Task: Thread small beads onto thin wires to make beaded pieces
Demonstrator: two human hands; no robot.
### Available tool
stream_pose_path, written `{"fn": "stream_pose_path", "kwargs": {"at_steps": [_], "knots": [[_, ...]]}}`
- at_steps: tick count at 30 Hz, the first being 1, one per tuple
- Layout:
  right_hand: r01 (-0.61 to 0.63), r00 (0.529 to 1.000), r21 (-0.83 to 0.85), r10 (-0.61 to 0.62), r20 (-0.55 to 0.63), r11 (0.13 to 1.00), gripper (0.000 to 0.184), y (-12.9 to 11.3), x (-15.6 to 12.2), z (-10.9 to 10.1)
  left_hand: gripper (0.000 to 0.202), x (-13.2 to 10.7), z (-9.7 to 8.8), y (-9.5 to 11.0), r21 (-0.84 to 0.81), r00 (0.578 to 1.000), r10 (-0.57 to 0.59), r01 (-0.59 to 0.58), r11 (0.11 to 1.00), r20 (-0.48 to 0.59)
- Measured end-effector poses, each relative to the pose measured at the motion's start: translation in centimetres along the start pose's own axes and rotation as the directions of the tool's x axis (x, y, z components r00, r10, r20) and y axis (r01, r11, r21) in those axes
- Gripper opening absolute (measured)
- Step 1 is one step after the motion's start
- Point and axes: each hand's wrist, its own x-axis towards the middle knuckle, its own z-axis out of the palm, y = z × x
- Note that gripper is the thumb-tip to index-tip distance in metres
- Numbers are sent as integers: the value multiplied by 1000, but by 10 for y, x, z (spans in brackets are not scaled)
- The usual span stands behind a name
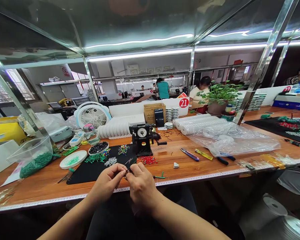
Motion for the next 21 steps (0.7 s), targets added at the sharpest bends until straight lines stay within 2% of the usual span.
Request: {"fn": "stream_pose_path", "kwargs": {"at_steps": [2, 4, 7, 9, 12, 14, 15, 17, 21], "knots": [[72, 997, 21, -72, 18, 997, 23, -1, 1, -4, 16, -3, -5, 2, 246, 979, 193, -202, 948, 59], [36, 998, 96, -39, 40, 995, 26, -1, 4, -8, 21, -3, -9, 3, 398, 946, 295, -324, 858, 133], [-150, 989, 261, 148, 27, 953, 23, 2, 11, -12, 26, 2, -13, 2, 506, 905, 361, -426, 750, 226], [-266, 958, 364, 288, -7, 893, 18, 6, 15, -15, 26, 9, -11, 3, 482, 899, 374, -437, 759, 226], [-439, 870, 525, 492, 44, 729, 16, 12, 21, -16, 20, 19, -2, 5, 306, 951, 290, -309, 901, 107], [-541, 786, 634, 601, 145, 553, 19, 16, 23, -16, 16, 22, 8, 3, 33, 993, 118, -118, 992, 12], [-572, 747, 674, 636, 192, 468, 21, 17, 24, -16, 16, 23, 13, 1, -119, 1000, 20, -21, 993, -12], [-596, 697, 721, 674, 245, 354, 24, 19, 24, -14, 20, 23, 22, -6, -353, 992, -125, 114, 929, -8], [-597, 667, 744, 700, 254, 299, 28, 18, 24, -13, 29, 19, 32, -19, -487, 982, -187, 175, 856, 25]]}}
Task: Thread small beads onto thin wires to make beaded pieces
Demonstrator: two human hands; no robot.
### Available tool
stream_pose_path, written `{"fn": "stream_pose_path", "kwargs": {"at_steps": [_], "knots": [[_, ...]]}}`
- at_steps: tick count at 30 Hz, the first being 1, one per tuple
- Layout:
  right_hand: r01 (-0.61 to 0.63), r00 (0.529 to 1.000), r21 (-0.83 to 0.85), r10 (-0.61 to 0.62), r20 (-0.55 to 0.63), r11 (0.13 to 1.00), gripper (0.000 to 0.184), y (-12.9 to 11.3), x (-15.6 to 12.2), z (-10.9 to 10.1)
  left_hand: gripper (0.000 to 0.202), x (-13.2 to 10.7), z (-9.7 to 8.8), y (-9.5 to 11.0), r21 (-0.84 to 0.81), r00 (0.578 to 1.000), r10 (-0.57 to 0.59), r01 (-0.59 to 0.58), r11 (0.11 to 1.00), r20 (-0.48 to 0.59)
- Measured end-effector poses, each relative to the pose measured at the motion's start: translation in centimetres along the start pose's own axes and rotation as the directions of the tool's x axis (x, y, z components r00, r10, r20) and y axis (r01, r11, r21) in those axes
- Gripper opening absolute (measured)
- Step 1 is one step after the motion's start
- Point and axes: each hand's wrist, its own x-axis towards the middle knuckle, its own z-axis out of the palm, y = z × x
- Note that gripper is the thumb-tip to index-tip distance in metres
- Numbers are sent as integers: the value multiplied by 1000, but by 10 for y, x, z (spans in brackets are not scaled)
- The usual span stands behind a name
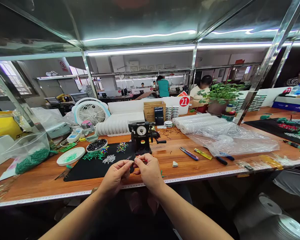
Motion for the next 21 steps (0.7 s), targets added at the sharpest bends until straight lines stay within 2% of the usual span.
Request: {"fn": "stream_pose_path", "kwargs": {"at_steps": [7, 12, 14, 16, 18, 21], "knots": [[0, 1000, 4, 0, 3, 1000, 29, 2, -2, 1, 33, -1, 0, -10, -45, 999, -27, 25, 999, -34], [28, 1000, 1, -28, 13, 1000, 27, 1, -1, -4, 34, 0, -3, -3, 5, 998, -43, 43, 999, 43], [-16, 992, 91, 5, 127, 996, 28, -3, 1, -9, 34, 0, -6, 5, 48, 992, -62, 58, 997, 108], [-69, 957, 140, 26, 287, 988, 29, -9, 4, -15, 33, 1, -9, 15, 100, 980, -87, 69, 993, 180], [-64, 915, 93, 22, 402, 994, 28, -16, 7, -22, 30, 3, -11, 25, 153, 965, -103, 67, 986, 241], [45, 864, -102, 12, 503, 994, 21, -26, 9, -29, 25, 7, -13, 36, 208, 940, -111, 45, 977, 322]]}}
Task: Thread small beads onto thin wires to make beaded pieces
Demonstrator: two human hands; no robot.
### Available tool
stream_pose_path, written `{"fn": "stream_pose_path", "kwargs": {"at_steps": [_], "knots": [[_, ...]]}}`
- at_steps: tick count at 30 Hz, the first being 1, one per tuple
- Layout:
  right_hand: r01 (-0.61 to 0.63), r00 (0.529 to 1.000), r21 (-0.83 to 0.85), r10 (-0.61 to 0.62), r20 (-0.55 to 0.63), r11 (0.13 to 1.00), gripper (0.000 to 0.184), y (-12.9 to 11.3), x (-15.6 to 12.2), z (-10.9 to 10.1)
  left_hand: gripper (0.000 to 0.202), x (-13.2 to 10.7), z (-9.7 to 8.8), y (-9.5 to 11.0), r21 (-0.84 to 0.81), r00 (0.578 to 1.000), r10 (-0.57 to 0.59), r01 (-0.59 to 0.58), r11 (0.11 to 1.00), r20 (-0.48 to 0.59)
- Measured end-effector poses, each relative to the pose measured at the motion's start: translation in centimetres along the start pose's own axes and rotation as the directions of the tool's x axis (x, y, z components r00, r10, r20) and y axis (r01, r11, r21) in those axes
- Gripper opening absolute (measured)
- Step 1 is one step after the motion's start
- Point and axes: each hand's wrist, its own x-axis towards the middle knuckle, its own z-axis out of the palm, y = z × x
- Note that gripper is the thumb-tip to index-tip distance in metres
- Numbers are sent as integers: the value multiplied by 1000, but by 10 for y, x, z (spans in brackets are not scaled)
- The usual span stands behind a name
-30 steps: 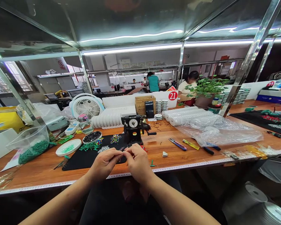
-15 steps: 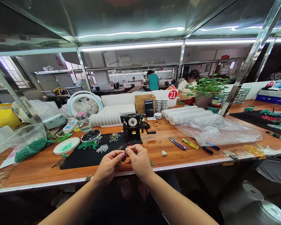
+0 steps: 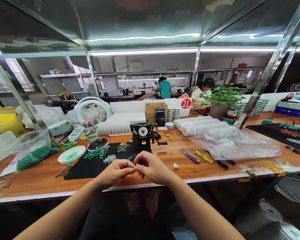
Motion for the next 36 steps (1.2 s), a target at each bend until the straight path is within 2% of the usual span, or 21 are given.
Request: {"fn": "stream_pose_path", "kwargs": {"at_steps": [4, 7, 9, 12, 15, 17, 20, 24, 26, 32, 36], "knots": [[11, 998, -288, 7, 59, 958, 6, -7, 0, -3, 23, 5, -4, 3, 50, 994, -3, -2, 999, 111], [5, 1000, -357, 6, 31, 934, 3, -5, 0, -2, 25, 7, -4, 2, 78, 991, -16, 5, 997, 133], [-2, 1000, -327, 3, 1, 945, 4, 0, 0, 0, 26, 5, -4, 1, 88, 993, -22, 12, 996, 113], [-53, 996, -160, 41, -79, 986, 9, 9, 1, 4, 28, 2, -1, 0, 97, 998, -20, 15, 995, 52], [-121, 974, 10, 120, -193, 993, 18, 16, 2, 12, 27, 1, 4, -3, 113, 999, 26, -22, 993, -34], [-140, 955, 61, 151, -257, 988, 21, 20, 3, 17, 26, 1, 7, -7, 132, 994, 56, -44, 990, -90], [-162, 934, 80, 179, -310, 983, 19, 23, 3, 23, 25, -2, 15, -15, 171, 982, 85, -56, 984, -168], [-191, 916, 28, 188, -354, 981, 16, 25, 3, 26, 26, -9, 25, -21, 367, 943, 212, -107, 924, -258], [-177, 923, -8, 163, -348, 984, 16, 25, 3, 26, 26, -12, 26, -19, 410, 930, 248, -122, 904, -270], [-21, 975, -56, 8, -221, 998, 13, 18, -1, 20, 27, -9, 16, -10, 110, 979, 78, -58, 992, -189], [-1, 977, -272, -57, -205, 962, 11, 15, -4, 17, 29, -6, 14, -12, 81, 989, 50, -39, 996, -138]]}}
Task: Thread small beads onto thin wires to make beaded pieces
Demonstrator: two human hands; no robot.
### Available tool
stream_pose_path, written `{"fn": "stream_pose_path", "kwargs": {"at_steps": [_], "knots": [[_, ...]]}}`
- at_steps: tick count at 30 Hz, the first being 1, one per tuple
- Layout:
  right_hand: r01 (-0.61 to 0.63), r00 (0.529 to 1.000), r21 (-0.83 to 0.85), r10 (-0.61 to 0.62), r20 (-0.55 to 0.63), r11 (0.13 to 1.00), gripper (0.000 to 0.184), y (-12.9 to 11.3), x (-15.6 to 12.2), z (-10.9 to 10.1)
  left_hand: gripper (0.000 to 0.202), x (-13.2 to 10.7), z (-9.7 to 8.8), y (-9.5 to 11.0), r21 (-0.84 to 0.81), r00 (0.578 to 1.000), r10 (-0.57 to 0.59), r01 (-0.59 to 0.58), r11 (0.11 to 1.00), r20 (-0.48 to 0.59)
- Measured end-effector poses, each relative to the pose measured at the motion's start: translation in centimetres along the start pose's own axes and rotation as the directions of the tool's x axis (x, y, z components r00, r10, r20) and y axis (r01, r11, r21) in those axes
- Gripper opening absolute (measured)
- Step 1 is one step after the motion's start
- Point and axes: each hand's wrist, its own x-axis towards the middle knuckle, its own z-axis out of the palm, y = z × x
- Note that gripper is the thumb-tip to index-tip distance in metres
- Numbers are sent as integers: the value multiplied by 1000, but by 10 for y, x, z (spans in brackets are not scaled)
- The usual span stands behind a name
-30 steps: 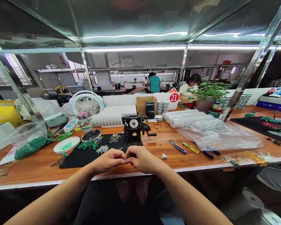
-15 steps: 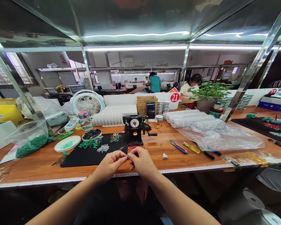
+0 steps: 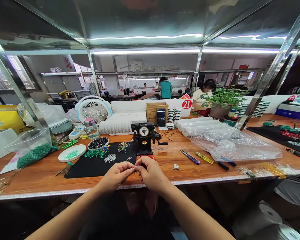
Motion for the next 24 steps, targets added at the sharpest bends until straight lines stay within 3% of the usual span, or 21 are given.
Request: {"fn": "stream_pose_path", "kwargs": {"at_steps": [4, 7, 10, 13, 15, 19, 24], "knots": [[25, 990, -230, -55, -126, 973, 12, -2, -1, 5, 26, -3, 6, -7, 195, 985, 155, -139, 971, -72], [-1, 978, -211, -43, -206, 978, 11, -3, 1, 10, 24, -5, 10, -12, 265, 962, 226, -181, 947, -150], [-49, 979, 112, 70, -193, 993, 15, -2, 4, 10, 21, -3, 10, -17, -95, 978, 47, -68, 993, -204], [-98, 950, 456, 220, -223, 885, 32, 3, 5, 7, 27, -1, 9, -19, -384, 979, -93, 16, 923, -181], [-136, 930, 547, 297, -218, 826, 33, 8, 2, 7, 29, 0, 8, -19, -421, 978, -100, 15, 907, -182], [-230, 935, 600, 346, -83, 766, 34, 15, -6, 13, 31, 0, 9, -16, -464, 977, -116, 20, 886, -178], [-161, 946, 597, 296, -134, 785, 30, 13, -5, 23, 31, -2, 14, -19, -431, 980, -127, 48, 901, -156]]}}
